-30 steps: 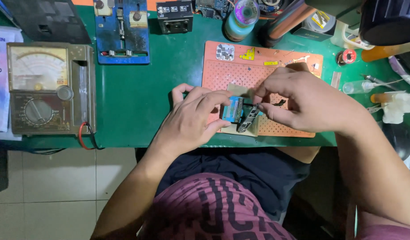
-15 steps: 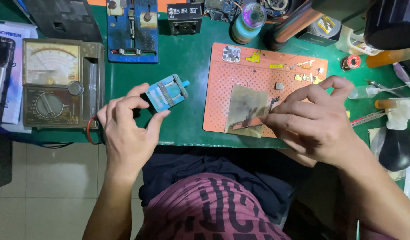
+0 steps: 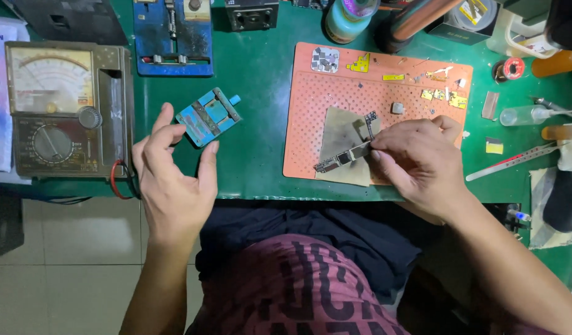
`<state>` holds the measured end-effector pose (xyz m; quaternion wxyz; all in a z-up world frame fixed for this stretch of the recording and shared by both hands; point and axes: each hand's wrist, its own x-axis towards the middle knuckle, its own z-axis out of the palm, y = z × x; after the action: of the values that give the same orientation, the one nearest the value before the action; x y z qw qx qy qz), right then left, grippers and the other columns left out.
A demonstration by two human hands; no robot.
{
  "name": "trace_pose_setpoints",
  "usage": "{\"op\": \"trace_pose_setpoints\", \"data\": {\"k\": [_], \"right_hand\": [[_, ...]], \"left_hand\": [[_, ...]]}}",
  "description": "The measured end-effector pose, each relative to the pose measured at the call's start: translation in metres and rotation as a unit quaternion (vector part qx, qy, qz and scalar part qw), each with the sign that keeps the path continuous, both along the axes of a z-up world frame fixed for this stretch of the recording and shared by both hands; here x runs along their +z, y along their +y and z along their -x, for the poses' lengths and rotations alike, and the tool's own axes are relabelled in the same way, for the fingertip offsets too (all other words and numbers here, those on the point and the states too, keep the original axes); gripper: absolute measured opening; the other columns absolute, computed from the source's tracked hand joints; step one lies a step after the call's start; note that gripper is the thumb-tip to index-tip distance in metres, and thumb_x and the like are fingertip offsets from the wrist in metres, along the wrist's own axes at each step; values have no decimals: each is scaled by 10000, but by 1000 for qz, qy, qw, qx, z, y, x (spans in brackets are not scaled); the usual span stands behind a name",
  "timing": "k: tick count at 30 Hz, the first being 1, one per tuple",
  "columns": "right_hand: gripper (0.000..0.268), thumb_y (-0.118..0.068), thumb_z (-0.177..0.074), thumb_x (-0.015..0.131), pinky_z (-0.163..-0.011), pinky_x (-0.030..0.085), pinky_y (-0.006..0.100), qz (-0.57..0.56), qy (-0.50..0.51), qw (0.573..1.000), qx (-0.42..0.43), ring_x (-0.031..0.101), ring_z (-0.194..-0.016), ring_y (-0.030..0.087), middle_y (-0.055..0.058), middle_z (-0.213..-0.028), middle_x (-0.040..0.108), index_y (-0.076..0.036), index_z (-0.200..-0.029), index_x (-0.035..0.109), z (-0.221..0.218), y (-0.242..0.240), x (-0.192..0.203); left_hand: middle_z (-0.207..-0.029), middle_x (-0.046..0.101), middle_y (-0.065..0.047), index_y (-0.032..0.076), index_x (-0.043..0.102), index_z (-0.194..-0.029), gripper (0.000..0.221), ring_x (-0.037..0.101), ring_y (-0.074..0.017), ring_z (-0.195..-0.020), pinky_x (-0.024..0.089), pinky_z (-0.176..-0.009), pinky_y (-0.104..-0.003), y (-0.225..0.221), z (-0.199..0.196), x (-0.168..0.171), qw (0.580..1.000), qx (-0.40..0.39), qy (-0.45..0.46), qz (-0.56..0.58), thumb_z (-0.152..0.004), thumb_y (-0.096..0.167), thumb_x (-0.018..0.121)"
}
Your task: Technician repairing a mobile phone motherboard by inspecting components with tweezers and testing with probes.
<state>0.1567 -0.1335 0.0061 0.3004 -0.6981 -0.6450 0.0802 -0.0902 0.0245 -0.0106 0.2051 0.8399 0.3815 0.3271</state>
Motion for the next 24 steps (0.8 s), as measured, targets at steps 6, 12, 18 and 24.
{"op": "trace_pose_setpoints", "data": {"k": [6,12,18,24], "right_hand": [[65,-136,-828,619,-798,189,359,-8,-83,996,-22,550,-825,136,-42,-868,614,-145,-886,592,3,-1,-1],[200,-220,-846,617,-775,185,383,18,-161,986,-28,562,-934,222,47,-1071,620,-104,-992,545,9,-9,7],[217,-249,-828,584,-754,192,374,-64,-163,984,-30,586,-848,262,143,-1008,584,-53,-921,571,6,-20,-12],[237,-297,-843,523,-751,227,407,-112,-152,980,-60,600,-823,283,135,-1015,571,-91,-952,570,3,-27,-17]], "left_hand": [[-1041,602,-97,33,521,-939,288,522,-187,-813,336,-698,-294,-35,-30,2,992,-59,14,-110,-746,119,717],[-953,622,42,113,508,-952,309,558,-152,-803,314,-692,-322,-51,-60,7,984,-168,40,-51,-730,177,714],[-811,575,36,96,446,-1006,275,547,-190,-762,309,-666,-349,-50,-70,8,979,-194,52,-36,-795,191,595],[-804,611,21,109,550,-929,180,545,-165,-767,310,-698,-333,-53,-92,19,972,-214,91,-45,-774,197,578]]}}
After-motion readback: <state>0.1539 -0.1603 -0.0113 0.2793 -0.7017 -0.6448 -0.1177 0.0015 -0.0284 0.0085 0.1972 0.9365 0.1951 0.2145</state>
